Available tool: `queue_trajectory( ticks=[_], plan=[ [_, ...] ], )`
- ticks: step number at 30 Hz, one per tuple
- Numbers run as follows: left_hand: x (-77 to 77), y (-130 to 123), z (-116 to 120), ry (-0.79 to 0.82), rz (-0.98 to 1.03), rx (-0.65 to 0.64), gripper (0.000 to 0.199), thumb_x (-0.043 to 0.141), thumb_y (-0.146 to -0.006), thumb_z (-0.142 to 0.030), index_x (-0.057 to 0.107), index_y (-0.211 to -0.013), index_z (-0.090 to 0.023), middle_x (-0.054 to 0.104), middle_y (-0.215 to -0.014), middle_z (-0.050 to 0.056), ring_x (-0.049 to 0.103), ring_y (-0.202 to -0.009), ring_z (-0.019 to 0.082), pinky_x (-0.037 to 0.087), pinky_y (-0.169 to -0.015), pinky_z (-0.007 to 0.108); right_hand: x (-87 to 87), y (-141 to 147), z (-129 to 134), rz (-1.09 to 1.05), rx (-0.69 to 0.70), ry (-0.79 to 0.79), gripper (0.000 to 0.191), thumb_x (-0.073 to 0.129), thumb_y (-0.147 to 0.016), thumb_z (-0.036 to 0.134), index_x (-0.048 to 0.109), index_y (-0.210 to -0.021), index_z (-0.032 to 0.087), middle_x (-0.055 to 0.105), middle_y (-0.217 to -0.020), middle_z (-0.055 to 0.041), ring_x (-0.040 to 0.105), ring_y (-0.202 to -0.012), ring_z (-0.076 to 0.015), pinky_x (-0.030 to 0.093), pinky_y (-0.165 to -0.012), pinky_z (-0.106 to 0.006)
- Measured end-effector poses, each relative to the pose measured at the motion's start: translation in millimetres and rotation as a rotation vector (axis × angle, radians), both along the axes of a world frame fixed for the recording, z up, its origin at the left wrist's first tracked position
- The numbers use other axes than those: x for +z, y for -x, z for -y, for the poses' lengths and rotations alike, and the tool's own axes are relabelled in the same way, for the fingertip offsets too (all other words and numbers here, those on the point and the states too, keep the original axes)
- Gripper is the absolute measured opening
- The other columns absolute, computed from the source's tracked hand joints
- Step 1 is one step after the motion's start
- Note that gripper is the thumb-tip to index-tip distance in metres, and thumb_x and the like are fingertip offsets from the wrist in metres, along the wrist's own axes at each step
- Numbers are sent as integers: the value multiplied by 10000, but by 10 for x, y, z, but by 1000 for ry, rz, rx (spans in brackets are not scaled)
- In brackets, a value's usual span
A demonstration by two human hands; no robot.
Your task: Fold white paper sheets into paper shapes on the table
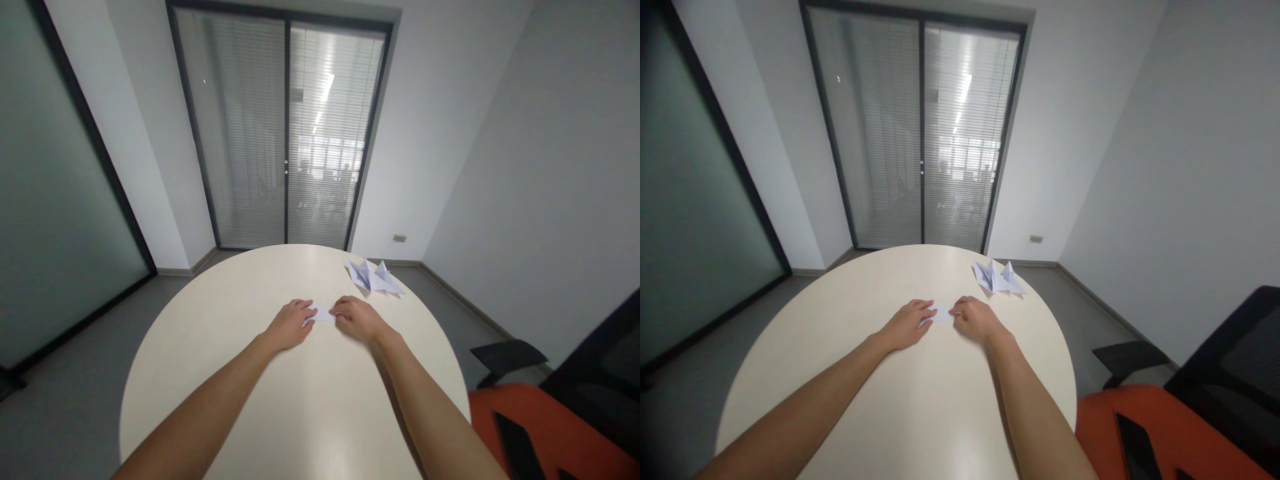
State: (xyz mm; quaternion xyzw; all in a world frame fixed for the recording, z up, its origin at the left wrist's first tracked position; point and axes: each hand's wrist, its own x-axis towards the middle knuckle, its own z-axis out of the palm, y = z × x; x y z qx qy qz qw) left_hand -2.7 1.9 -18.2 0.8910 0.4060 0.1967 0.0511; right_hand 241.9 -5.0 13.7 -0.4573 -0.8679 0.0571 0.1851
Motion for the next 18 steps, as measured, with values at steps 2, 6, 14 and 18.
queue_trajectory(
  ticks=[2, 6, 14, 18],
  plan=[
    [8, -4, 11, -3, 4, 13, 368, 494, -971, -295, 652, -1291, -206, 570, -1420, 102, 482, -1305, 261, 379, -1117, 436, -31, 33, 3, -8, 49, -9, 323, 565, -873, 227, 755, -1134, 220, 713, -1153, -80, 633, -1071, -213, 468, -956, -305],
    [13, -12, 28, -16, 12, 18, 365, 494, -972, -289, 652, -1289, -203, 602, -1367, 103, 505, -1270, 252, 394, -1102, 413, -70, 59, -13, -11, 62, 5, 294, 567, -924, 301, 754, -1136, 220, 713, -1145, -90, 627, -1089, -221, 463, -978, -329],
    [5, -8, 23, -43, 16, 6, 369, 499, -969, -302, 649, -1290, -199, 620, -1360, 83, 528, -1216, 257, 411, -1077, 416, -76, -1, -44, -39, 56, 21, 274, 558, -956, 317, 762, -1104, 209, 716, -1146, -97, 640, -1068, -220, 469, -967, -328],
    [9, 2, 34, -63, 12, 6, 384, 544, -947, -353, 653, -1284, -205, 607, -1361, 92, 514, -1234, 270, 410, -1078, 425, -100, -37, -52, -61, 31, -3, 281, 550, -969, 327, 751, -1120, 202, 709, -1153, -110, 637, -1065, -223, 473, -957, -336]
  ],
)
